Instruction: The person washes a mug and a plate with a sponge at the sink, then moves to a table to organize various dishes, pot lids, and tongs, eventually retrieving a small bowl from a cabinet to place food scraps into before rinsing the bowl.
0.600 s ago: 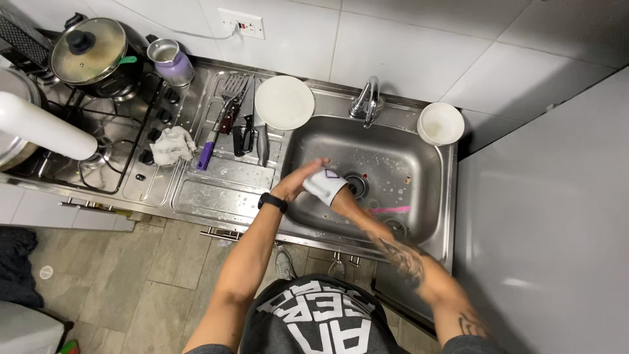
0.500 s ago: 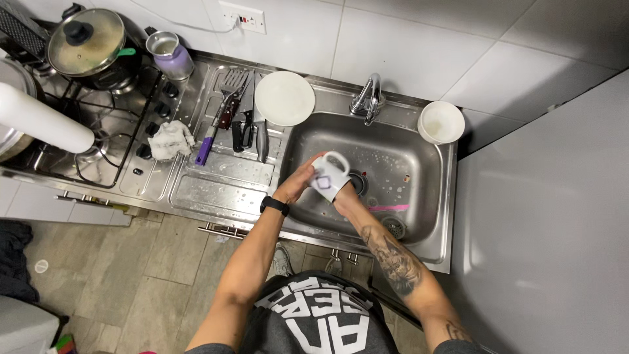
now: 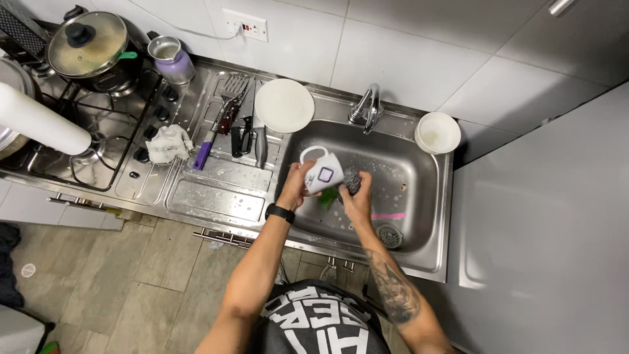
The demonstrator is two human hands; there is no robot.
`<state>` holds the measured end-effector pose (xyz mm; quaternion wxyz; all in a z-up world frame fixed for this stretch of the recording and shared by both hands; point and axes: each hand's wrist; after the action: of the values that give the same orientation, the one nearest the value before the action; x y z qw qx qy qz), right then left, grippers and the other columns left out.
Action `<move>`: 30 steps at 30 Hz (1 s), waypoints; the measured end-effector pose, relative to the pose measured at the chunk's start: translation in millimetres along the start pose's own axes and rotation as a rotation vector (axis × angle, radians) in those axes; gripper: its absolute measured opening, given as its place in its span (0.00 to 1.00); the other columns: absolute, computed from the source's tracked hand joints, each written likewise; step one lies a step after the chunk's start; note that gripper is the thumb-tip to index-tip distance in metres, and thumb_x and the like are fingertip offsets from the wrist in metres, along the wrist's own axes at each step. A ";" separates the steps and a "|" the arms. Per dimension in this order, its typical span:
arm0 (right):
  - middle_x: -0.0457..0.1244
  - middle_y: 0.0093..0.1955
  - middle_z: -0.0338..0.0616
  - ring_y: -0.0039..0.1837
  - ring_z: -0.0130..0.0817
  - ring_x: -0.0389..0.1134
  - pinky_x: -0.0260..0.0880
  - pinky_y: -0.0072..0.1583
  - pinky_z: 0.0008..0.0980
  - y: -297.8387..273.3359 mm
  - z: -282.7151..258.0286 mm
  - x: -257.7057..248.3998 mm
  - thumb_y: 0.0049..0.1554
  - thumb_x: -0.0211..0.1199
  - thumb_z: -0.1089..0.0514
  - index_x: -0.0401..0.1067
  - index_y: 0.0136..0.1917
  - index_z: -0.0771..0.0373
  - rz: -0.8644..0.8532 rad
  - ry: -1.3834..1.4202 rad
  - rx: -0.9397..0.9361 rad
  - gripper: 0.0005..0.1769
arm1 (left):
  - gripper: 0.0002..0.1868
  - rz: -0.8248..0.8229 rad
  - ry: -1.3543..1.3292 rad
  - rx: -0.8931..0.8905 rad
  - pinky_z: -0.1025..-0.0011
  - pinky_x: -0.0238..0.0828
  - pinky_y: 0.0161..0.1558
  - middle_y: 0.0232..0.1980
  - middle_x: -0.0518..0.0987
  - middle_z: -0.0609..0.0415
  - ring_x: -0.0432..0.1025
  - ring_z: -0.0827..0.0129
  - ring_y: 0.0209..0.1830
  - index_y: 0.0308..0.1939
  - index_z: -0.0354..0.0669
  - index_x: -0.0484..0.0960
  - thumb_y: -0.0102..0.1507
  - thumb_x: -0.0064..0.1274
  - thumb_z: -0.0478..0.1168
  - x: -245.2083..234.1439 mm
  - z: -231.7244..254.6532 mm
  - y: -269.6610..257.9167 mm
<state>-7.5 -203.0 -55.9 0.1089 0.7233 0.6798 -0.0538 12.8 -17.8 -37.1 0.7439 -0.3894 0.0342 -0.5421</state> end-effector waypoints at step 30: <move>0.63 0.66 0.59 0.66 0.60 0.66 0.66 0.67 0.52 28.5 -72.2 25.1 0.62 0.61 0.60 0.77 0.59 0.64 0.091 -0.264 -0.530 0.13 | 0.33 -0.038 0.283 0.770 0.49 0.37 0.79 0.82 0.50 0.37 0.43 0.45 0.82 0.82 0.50 0.49 0.74 0.25 0.54 33.6 26.3 -81.6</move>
<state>17.6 -163.5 10.9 0.3836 0.6860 0.6171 0.0368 -24.6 -40.4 43.9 0.8130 -0.0047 -0.0764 -0.5772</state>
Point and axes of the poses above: each hand's wrist, its own y-axis towards the middle knuckle, its own x-axis out of the palm, z = x × y
